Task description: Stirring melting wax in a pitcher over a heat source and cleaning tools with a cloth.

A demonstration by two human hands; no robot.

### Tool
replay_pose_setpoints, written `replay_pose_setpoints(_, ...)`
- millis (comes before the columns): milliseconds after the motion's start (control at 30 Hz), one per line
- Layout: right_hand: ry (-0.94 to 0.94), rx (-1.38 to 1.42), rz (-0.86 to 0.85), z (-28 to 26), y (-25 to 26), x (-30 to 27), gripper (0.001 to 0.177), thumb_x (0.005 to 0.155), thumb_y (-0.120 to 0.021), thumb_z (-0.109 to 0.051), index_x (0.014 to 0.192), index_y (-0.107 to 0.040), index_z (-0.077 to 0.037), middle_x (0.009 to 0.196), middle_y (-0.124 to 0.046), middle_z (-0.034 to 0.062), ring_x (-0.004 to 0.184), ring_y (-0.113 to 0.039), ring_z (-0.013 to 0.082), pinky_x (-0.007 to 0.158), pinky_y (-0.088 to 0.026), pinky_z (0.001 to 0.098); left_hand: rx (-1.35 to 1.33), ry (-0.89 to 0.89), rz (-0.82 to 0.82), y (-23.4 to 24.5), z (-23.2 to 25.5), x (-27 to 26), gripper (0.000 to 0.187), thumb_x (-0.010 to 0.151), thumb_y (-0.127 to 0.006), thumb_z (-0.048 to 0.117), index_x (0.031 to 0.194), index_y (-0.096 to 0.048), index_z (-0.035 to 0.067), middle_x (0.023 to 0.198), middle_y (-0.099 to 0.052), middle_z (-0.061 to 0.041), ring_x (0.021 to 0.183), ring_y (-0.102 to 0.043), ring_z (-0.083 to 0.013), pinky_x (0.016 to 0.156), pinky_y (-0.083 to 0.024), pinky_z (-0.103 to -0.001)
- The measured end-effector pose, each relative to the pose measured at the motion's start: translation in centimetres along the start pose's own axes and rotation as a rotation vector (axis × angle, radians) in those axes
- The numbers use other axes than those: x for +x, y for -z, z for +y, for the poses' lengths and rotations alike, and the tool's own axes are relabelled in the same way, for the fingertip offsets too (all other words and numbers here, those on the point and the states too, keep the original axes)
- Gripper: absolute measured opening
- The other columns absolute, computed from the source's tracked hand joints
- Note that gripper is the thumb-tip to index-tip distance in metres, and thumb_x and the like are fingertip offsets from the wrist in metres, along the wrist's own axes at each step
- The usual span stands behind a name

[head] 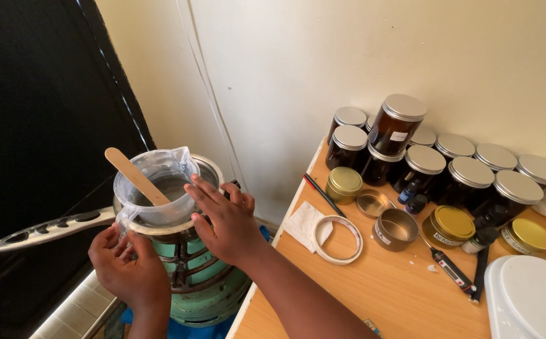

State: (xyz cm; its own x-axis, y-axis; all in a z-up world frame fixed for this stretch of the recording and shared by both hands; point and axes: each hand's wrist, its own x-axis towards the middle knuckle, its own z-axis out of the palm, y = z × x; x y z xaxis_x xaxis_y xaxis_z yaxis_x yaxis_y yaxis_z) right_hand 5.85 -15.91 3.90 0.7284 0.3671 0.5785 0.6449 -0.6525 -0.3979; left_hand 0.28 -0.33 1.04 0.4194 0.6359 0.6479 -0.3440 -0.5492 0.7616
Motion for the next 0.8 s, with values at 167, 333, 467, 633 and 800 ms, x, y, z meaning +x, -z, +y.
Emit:
replay_pose_setpoints(167,-0.009,0.007,0.004,0.1,-0.2,-0.1,0.055,0.108,-0.044,-0.038,0.161,-0.051,-0.025,0.173,-0.045,-0.0057,0.135,-0.046,0.0307,0.101,-0.033,0.0495,-0.005,-0.002,-0.002,0.1,0.7,0.1,0.031,0.115,-0.061,-0.001,0.142,-0.051,-0.013,0.129,-0.056,-0.029,0.110,-0.067,-0.0388,0.085,-0.057,-0.042)
replay_pose_setpoints(333,0.028,0.024,0.113,0.6,-0.6,-0.6,0.048,0.109,-0.046,-0.037,0.152,-0.061,-0.020,0.165,-0.055,-0.0016,0.139,-0.046,0.0314,0.105,-0.032,0.0509,0.088,-0.063,-0.037,0.5,0.5,-0.2,0.043,0.112,-0.062,-0.005,0.152,-0.047,-0.014,0.136,-0.054,-0.032,0.123,-0.062,-0.0429,0.099,-0.054,-0.049)
replay_pose_setpoints(467,0.048,0.044,0.179,0.1,0.0,-0.6,0.047,0.109,-0.046,-0.040,0.148,-0.060,-0.019,0.158,-0.059,-0.0022,0.134,-0.051,0.0280,0.100,-0.033,0.0474,0.199,-0.257,-0.026,0.7,-0.4,-0.4,0.045,0.110,-0.062,-0.014,0.155,-0.057,-0.014,0.133,-0.055,-0.031,0.117,-0.061,-0.0430,0.095,-0.054,-0.052)
replay_pose_setpoints(633,0.051,0.087,0.260,-0.2,0.2,-0.7,0.051,0.109,-0.047,-0.041,0.152,-0.053,-0.015,0.156,-0.061,0.0025,0.130,-0.054,0.0296,0.098,-0.036,0.0479,0.203,-0.200,-0.030,0.7,-0.2,-0.7,0.038,0.110,-0.062,-0.010,0.147,-0.066,-0.012,0.134,-0.058,-0.030,0.115,-0.061,-0.0416,0.098,-0.055,-0.054)
replay_pose_setpoints(800,-0.003,0.148,0.364,-1.6,1.1,0.1,0.042,0.107,-0.056,-0.037,0.144,-0.059,-0.018,0.143,-0.069,0.0014,0.130,-0.056,0.0295,0.099,-0.039,0.0453,0.163,-0.120,-0.028,0.7,0.4,-1.0,0.035,0.108,-0.060,-0.010,0.142,-0.070,-0.010,0.132,-0.058,-0.028,0.114,-0.061,-0.0402,0.099,-0.058,-0.052)
